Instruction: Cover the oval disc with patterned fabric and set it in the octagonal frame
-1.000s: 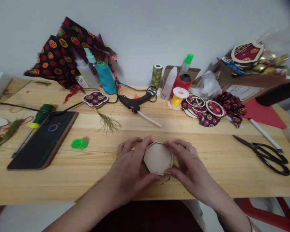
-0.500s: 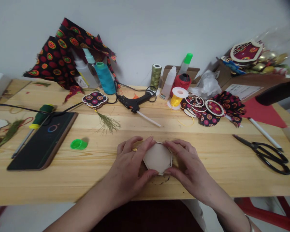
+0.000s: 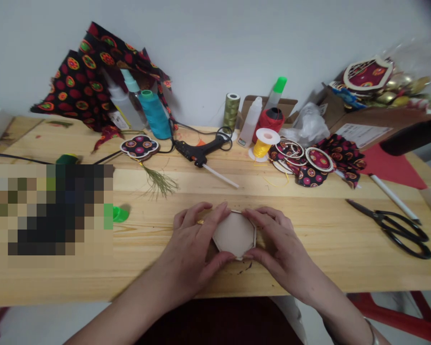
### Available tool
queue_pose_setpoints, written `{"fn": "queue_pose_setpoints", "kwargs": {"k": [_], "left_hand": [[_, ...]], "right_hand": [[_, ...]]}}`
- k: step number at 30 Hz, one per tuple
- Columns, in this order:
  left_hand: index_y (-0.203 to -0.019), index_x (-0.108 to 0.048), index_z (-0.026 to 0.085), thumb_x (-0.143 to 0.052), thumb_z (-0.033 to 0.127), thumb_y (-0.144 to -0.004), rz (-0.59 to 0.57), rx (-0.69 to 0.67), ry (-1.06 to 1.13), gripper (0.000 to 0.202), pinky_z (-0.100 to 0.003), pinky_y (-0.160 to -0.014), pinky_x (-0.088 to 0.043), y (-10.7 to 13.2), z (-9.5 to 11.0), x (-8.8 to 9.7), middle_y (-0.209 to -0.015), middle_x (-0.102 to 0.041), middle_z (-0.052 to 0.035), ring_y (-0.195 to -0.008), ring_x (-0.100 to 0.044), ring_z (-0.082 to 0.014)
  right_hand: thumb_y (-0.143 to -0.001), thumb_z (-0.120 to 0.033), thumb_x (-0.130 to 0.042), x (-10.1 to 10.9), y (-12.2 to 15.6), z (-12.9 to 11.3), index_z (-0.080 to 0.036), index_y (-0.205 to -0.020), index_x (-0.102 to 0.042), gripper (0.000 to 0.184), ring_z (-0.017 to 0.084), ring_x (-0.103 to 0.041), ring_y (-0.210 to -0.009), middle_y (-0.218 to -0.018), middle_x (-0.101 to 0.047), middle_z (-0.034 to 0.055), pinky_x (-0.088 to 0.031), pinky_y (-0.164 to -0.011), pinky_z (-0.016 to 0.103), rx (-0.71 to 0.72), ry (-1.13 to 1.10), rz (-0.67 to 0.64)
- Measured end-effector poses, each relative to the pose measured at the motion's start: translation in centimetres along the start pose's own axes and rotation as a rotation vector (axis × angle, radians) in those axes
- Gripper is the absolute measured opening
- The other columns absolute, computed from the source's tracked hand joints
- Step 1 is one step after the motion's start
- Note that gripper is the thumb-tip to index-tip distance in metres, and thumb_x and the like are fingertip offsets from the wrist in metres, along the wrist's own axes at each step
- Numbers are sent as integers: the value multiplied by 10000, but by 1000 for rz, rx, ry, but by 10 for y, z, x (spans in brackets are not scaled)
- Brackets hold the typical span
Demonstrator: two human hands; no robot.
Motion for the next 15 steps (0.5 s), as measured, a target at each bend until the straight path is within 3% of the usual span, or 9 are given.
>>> {"fn": "queue_pose_setpoints", "kwargs": {"k": [15], "left_hand": [[-1488, -141, 284, -666, 364, -844, 28, -5, 8, 835, -534, -1015, -301, 1, -1, -1, -1348, -579, -78, -1280, -376, -341]], "right_hand": [[-870, -250, -622, -1, -2, 1, -296, -1402, -385, 584, 287, -380, -1292, -1329, -486, 95, -405, -1032, 507, -1, -4, 7]]}}
Point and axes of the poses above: each hand's wrist, its own y-axis away from the middle knuckle, its own x-axis out of the back of the hand, z = x × y, the point moved 5 cm from there along -y, towards the middle knuckle
